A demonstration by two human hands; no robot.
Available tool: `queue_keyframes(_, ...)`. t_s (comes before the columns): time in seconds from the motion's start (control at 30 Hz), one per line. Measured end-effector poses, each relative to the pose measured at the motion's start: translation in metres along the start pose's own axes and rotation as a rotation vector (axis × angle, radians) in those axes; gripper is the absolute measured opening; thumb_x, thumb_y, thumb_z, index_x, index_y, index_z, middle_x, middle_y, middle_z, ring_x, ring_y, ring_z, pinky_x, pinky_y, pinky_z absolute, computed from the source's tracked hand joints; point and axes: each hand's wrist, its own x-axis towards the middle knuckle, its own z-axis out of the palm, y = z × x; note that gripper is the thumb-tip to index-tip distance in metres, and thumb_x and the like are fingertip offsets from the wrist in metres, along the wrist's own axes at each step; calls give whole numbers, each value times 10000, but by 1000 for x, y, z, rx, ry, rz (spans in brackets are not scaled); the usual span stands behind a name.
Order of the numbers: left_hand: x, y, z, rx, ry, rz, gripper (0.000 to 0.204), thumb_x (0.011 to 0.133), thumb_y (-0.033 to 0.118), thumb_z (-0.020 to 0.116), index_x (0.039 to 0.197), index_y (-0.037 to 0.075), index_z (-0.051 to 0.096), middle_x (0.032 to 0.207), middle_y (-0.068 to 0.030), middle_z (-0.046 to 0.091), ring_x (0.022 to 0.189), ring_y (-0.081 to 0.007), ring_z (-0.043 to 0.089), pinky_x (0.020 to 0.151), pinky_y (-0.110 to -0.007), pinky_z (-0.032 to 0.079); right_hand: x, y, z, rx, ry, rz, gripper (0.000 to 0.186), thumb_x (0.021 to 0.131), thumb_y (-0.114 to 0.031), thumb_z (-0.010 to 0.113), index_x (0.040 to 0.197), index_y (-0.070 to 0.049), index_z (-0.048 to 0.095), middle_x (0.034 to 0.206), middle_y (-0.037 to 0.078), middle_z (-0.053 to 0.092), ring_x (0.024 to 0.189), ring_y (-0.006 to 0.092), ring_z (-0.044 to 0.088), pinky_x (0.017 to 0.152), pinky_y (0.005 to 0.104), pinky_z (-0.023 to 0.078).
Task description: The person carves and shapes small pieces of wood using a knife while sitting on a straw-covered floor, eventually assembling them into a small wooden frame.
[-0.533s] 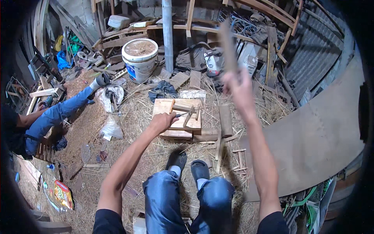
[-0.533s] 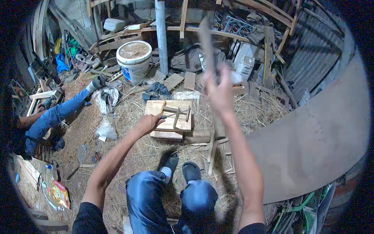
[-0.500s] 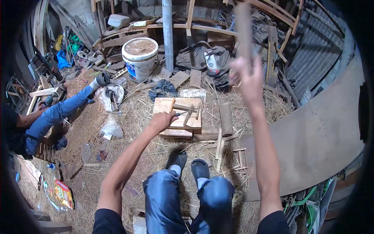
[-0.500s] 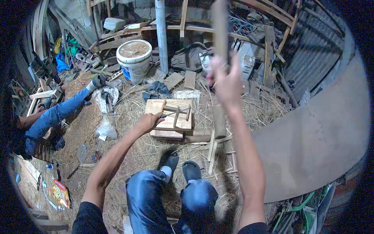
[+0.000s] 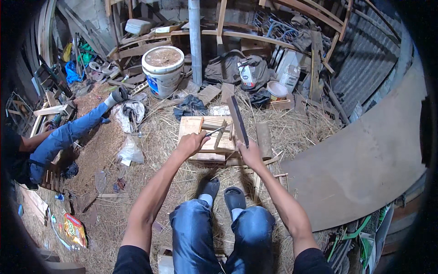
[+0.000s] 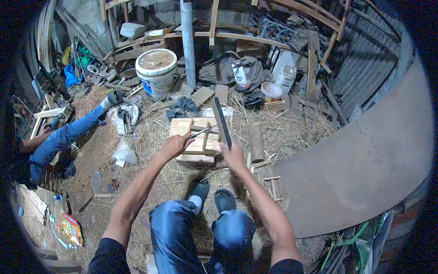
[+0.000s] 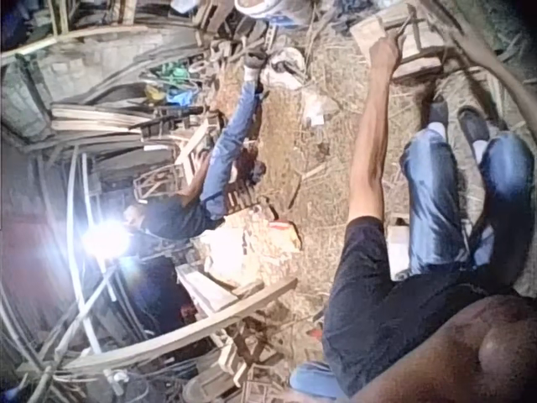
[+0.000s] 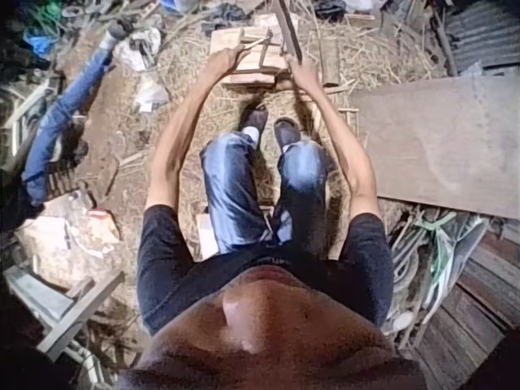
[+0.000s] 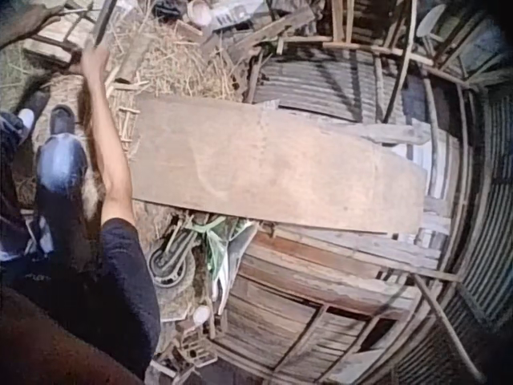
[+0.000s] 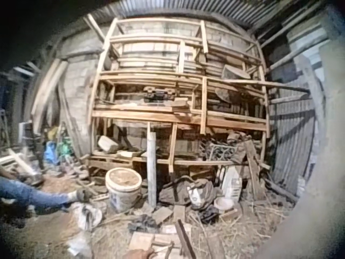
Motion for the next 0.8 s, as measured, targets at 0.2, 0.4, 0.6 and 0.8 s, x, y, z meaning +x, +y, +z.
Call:
queue_keyframes(0.2, -3, -7, 0, 25, 13, 23, 323, 915, 404, 424, 943, 96, 515, 607, -201, 578, 594, -410, 578, 536, -505, 461, 20, -77, -38, 185, 67, 17, 323, 866, -307, 549, 974, -4, 523, 696, 150, 582, 686, 246, 591, 621, 384, 460)
queue_keyframes(0.4, 5, -1, -1, 10, 4, 15, 334, 917, 410, 415, 973, 99, 524, 622, -204, 583, 605, -407, 583, 538, -506, 460, 11, -2, -6, -34, 326, -277, 248, 896, -271, 494, 987, -40, 476, 633, 55, 511, 654, 143, 549, 621, 316, 468)
queue_keyframes(0.6, -8, -20, 6, 117, -85, 0, 349, 911, 426, 407, 969, 110, 541, 645, -185, 606, 623, -380, 605, 559, -483, 479, 5, -9, -4, -195, -238, 138, 304, 845, -276, 518, 966, 0, 565, 724, 128, 589, 700, 212, 579, 646, 366, 442)
queue_keyframes(0.8, -1, -15, 5, 50, -102, -18, 360, 916, 435, 397, 963, 109, 542, 643, -202, 591, 624, -398, 593, 562, -500, 467, 44, -108, -56, 202, 418, -317, 361, 876, -310, 530, 1010, 25, 539, 704, 80, 576, 585, 146, 522, 534, 308, 419)
